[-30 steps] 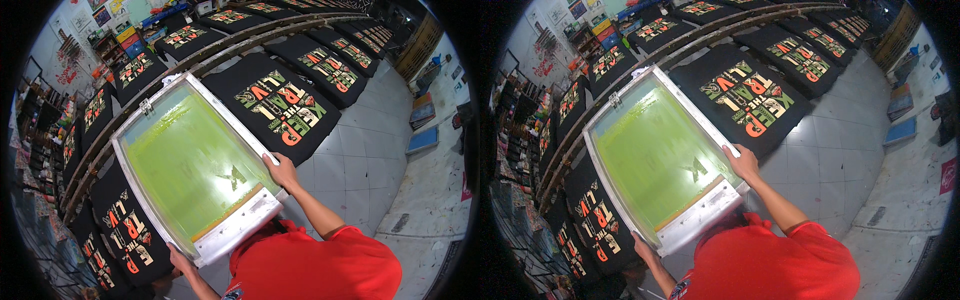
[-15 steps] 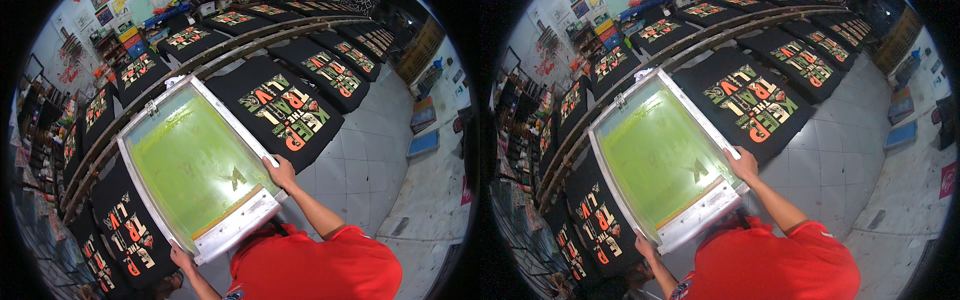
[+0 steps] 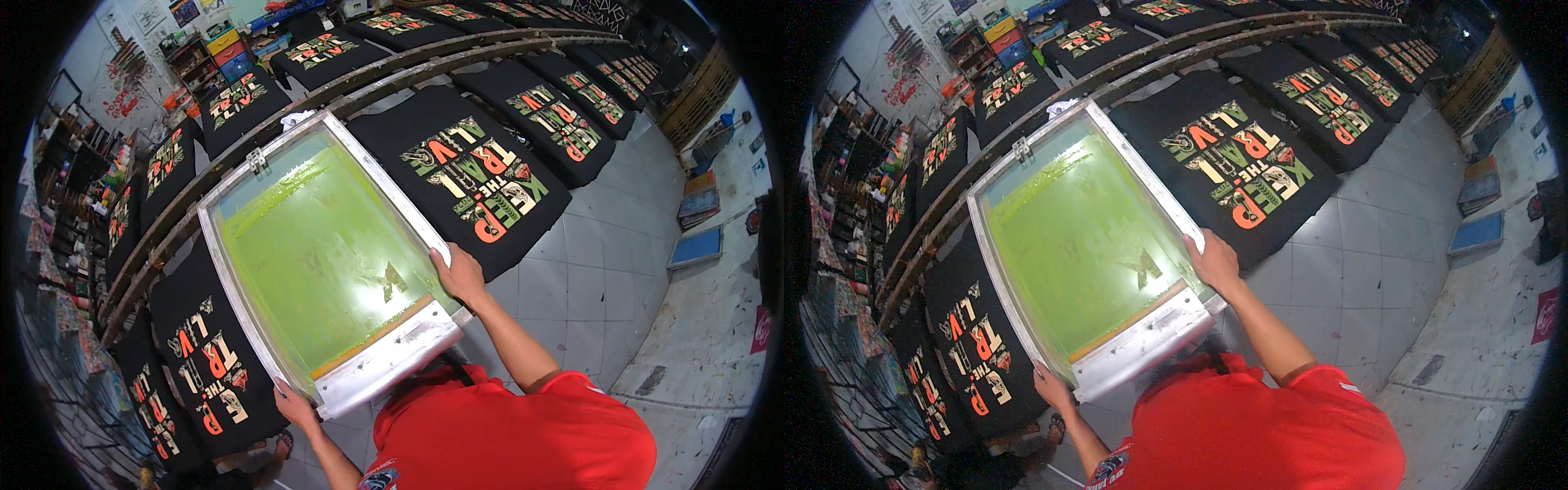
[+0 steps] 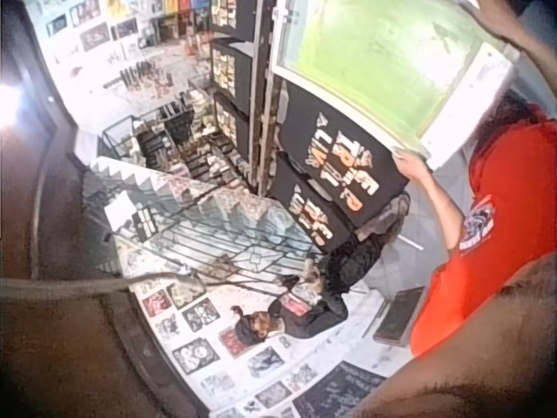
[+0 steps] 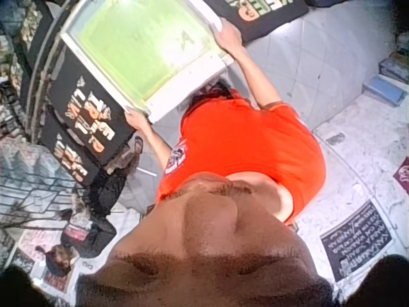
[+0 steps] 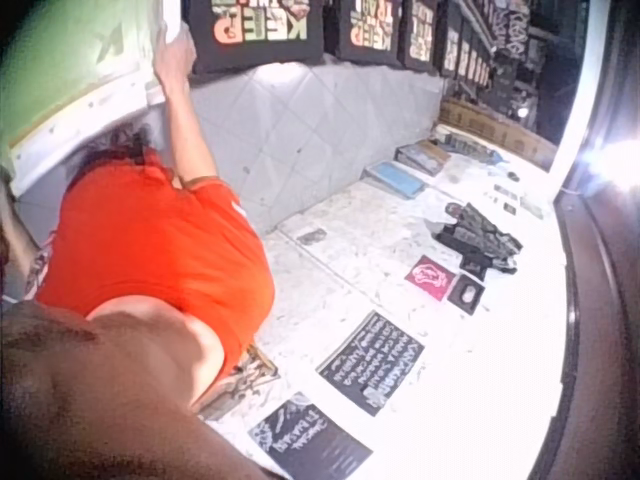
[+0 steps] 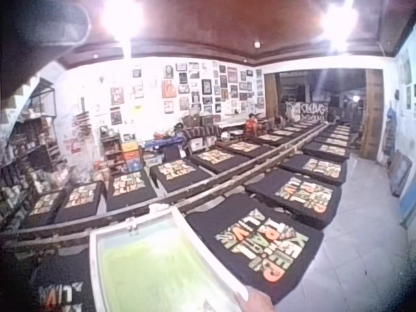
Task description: The person performs screen printing on several black t-shirts by pulling a squeegee with green ink across a screen frame and then lifting the frame to move to the next shirt on the production line.
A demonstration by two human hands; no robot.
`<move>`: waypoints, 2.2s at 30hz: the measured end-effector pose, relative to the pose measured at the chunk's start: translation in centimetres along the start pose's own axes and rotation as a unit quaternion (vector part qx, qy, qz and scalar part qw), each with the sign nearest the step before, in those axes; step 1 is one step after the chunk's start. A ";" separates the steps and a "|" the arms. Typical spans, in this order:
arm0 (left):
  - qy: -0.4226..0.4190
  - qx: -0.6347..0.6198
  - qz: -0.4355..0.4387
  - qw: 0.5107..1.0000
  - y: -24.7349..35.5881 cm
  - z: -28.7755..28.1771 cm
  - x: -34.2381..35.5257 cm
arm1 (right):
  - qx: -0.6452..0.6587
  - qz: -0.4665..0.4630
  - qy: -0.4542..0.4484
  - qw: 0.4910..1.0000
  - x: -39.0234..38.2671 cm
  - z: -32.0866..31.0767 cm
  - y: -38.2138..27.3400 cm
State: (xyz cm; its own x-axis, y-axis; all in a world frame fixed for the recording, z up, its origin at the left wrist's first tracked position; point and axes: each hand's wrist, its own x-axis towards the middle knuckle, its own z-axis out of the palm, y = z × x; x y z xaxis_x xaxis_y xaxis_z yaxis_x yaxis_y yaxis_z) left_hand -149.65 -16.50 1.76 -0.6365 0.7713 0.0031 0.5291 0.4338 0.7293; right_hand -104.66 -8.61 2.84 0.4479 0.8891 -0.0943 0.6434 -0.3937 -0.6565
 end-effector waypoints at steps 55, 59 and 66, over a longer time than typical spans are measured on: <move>-0.021 -0.049 -0.067 0.996 -1.0 -4.7 -1.2 | 0.072 -0.053 0.042 0.995 -1.5 0.3 0.4; -0.030 -0.073 -0.080 0.994 -1.2 -11.1 -1.3 | 0.111 -0.048 0.037 0.992 -7.0 0.6 -2.4; -0.015 -0.046 -0.097 0.994 -9.6 -22.4 2.9 | 0.124 -0.011 0.021 0.992 -16.1 7.0 -10.5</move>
State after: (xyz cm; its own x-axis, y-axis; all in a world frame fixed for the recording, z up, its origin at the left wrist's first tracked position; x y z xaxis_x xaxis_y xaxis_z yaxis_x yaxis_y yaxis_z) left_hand -169.15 -28.91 10.11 -0.7031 0.6921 -0.1631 0.3437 0.5317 0.7741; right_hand -122.93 -17.12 5.99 0.4631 0.8849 -0.0500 0.4836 -0.2996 -0.8224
